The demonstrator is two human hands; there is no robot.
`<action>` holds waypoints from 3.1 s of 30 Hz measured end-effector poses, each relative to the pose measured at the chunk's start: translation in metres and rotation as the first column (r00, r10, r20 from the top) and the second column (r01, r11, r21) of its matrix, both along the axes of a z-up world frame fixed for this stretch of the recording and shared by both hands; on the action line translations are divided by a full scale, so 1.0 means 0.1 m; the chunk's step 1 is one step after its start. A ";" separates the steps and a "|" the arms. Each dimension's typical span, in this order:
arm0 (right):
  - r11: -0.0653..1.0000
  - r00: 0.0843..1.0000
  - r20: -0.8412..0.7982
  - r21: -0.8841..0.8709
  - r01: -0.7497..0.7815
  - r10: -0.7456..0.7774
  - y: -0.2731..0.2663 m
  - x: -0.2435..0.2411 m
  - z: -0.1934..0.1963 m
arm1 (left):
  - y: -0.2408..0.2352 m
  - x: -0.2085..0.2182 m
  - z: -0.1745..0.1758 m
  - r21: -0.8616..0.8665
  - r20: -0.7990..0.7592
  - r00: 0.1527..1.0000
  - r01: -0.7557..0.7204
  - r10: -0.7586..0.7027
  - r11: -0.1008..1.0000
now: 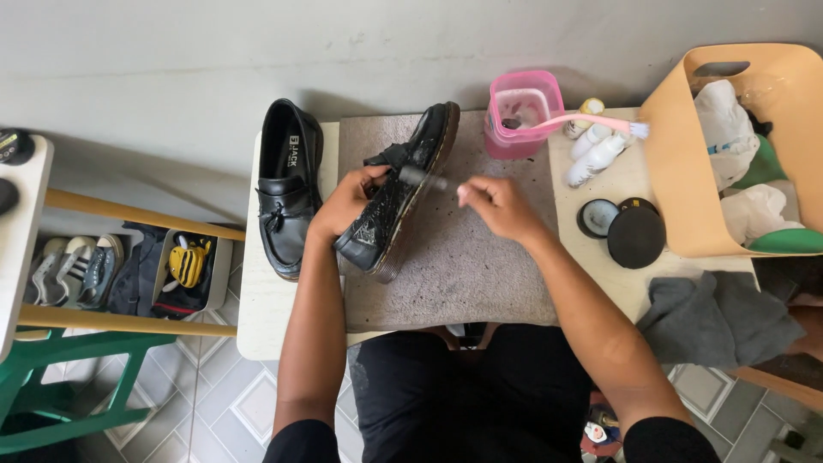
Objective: The person cleans a pair of black leather shoes using a toothbrush and a white cleaning liquid. They apply the liquid to the shoes and scrub the surface and sides with the toothbrush, focusing on one shoe at a time.
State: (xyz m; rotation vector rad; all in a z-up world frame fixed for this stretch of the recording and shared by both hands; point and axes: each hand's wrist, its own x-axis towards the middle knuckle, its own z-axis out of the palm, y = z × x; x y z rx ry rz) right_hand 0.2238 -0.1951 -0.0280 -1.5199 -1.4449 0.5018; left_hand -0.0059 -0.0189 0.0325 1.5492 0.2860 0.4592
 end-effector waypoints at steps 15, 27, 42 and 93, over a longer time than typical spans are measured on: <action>0.972 0.983 0.009 -0.149 -0.180 0.183 -0.05 -0.18 0.13 | -0.06 -0.05 0.17 0.025 -0.049 0.999 0.019 -0.018 0.999; 0.940 0.992 0.086 -0.337 -0.059 0.094 -0.23 -0.43 0.34 | 0.10 -0.03 -0.18 0.029 0.001 1.000 0.020 -0.020 0.999; 0.946 0.999 0.044 -0.323 0.018 -0.005 -0.39 -1.04 0.57 | 0.10 -0.02 -0.18 0.036 0.009 1.000 0.023 -0.023 0.999; 0.876 0.993 0.115 -0.481 0.034 0.025 -0.27 -0.49 0.75 | 0.11 -0.02 -0.14 0.036 -0.054 0.998 0.024 -0.022 0.999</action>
